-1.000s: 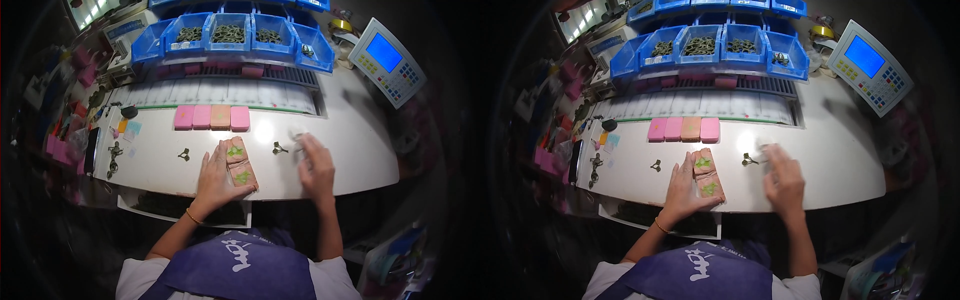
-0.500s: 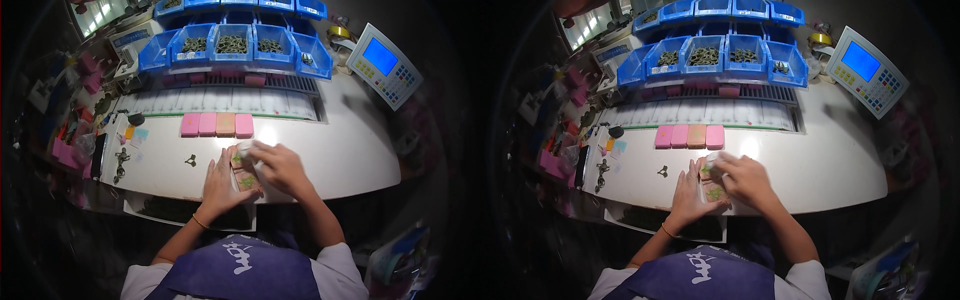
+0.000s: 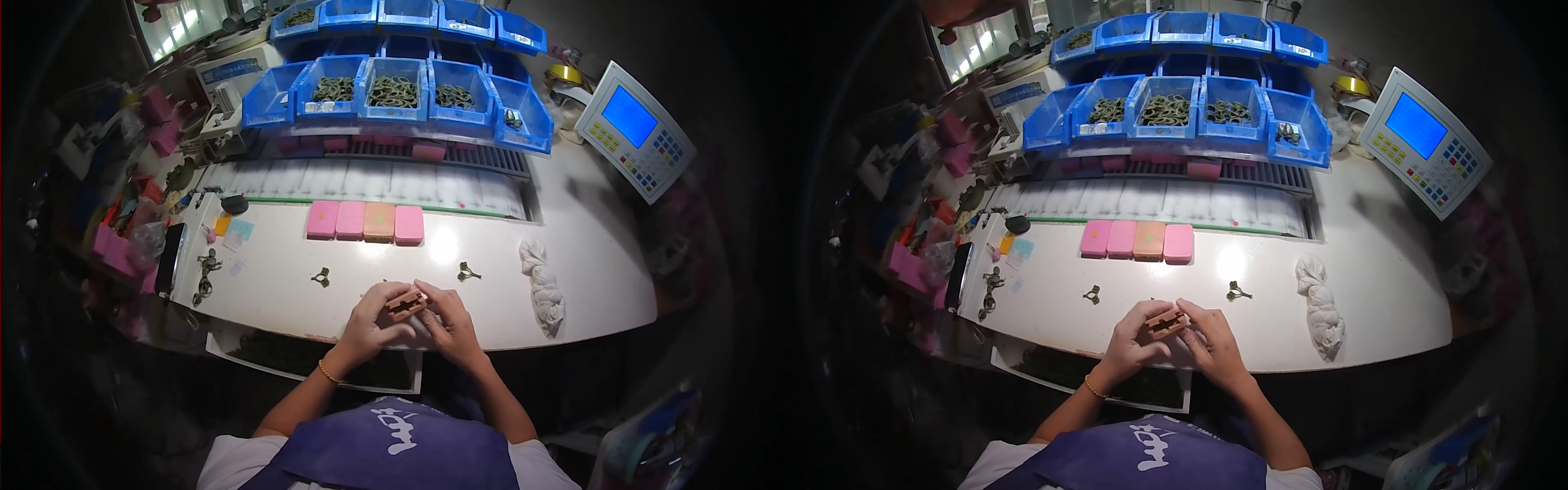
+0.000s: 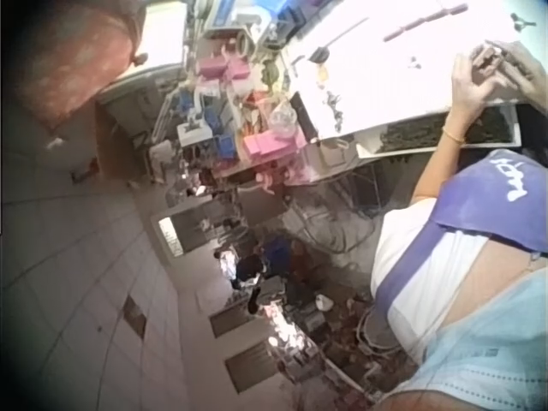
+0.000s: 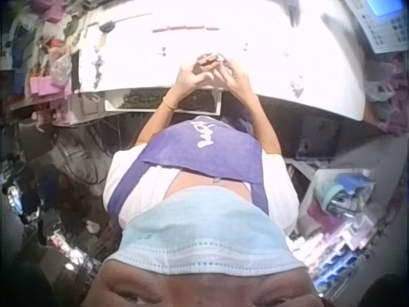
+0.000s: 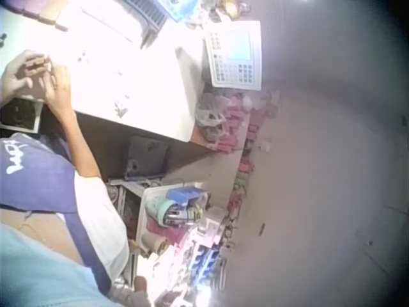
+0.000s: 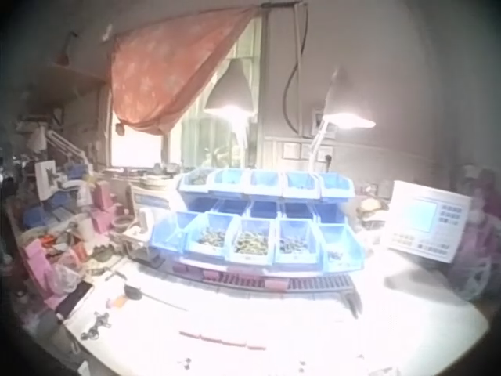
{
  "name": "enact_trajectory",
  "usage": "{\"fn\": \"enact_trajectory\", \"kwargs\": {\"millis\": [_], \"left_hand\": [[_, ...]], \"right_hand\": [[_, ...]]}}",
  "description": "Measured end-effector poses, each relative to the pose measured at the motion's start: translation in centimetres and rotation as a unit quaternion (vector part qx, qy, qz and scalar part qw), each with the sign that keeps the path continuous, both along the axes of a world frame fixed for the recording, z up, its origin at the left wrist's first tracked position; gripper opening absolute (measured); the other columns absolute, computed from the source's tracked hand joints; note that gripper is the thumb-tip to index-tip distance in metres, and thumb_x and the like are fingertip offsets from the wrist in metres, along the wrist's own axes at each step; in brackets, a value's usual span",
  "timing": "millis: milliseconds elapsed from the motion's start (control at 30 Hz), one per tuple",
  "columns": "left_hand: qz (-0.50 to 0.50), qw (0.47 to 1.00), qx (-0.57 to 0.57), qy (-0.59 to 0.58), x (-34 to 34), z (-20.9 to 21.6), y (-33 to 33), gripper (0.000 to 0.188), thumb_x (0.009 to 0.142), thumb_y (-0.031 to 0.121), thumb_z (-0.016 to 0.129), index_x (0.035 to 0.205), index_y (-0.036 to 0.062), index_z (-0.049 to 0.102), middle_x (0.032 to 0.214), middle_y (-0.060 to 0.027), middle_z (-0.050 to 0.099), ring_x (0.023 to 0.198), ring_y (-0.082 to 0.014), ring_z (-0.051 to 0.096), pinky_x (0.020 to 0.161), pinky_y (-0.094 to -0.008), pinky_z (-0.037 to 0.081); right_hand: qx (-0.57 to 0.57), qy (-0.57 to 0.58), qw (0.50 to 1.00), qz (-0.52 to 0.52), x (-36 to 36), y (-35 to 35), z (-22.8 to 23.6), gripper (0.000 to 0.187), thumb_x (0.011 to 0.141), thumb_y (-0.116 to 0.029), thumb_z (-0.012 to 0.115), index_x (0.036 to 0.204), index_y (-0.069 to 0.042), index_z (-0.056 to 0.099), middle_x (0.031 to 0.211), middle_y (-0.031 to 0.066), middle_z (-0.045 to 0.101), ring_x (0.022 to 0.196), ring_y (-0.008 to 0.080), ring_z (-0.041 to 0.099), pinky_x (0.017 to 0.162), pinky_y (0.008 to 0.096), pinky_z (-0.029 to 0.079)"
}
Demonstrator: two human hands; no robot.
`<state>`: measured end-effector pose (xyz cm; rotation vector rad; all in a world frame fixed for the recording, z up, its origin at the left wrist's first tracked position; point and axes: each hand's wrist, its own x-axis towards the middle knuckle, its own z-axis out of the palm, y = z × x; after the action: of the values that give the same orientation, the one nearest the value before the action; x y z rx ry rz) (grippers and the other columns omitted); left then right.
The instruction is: The recorder is picking small metal charms from bins and placing them into pink storage cases.
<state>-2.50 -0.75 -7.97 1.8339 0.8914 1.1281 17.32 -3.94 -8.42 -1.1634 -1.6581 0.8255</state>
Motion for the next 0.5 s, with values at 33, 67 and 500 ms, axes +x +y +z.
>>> {"fn": "enact_trajectory", "kwargs": {"millis": [33, 67, 500], "left_hand": [[-0.041, 0.998, 0.029, 0.045, -0.3, 0.3, -0.2, 0.054, 0.088, 0.024, 0.077, 0.133, 0.004, 0.055, 0.125, -0.0149, 0.058, 0.11, -0.0211, 0.063, 0.09, -0.0334, 0.053], [-0.017, 0.997, 0.059, 0.053, -0.2, 0.8, -0.3, 0.048, 0.089, 0.022, 0.076, 0.13, 0.0035, 0.058, 0.118, -0.0136, 0.065, 0.106, -0.0202, 0.065, 0.087, -0.0317, 0.053], [0.162, 0.97, 0.154, 0.099, -0.2, 2.3, -0.7, 0.037, 0.086, 0.019, 0.076, 0.118, 0.0031, 0.068, 0.113, -0.0155, 0.071, 0.099, -0.0301, 0.068, 0.084, -0.0375, 0.055]], "right_hand": [[-0.001, 0.002, 1.0, 0.003, -0.1, 0.2, 0.1, 0.05, 0.09, -0.008, 0.068, 0.139, -0.008, 0.056, 0.119, 0.0115, 0.063, 0.101, 0.0276, 0.057, 0.09, 0.0364, 0.05], [0.004, -0.007, 1.0, 0.003, -0.2, 0.3, 0.4, 0.046, 0.091, -0.009, 0.068, 0.136, -0.008, 0.058, 0.117, 0.0103, 0.063, 0.1, 0.0263, 0.057, 0.087, 0.0356, 0.05], [0.095, -0.126, 0.974, -0.164, 3.7, 1.6, 1.4, 0.037, 0.088, -0.007, 0.069, 0.123, 0.001, 0.058, 0.117, 0.0167, 0.06, 0.108, 0.034, 0.054, 0.094, 0.0403, 0.044]]}}
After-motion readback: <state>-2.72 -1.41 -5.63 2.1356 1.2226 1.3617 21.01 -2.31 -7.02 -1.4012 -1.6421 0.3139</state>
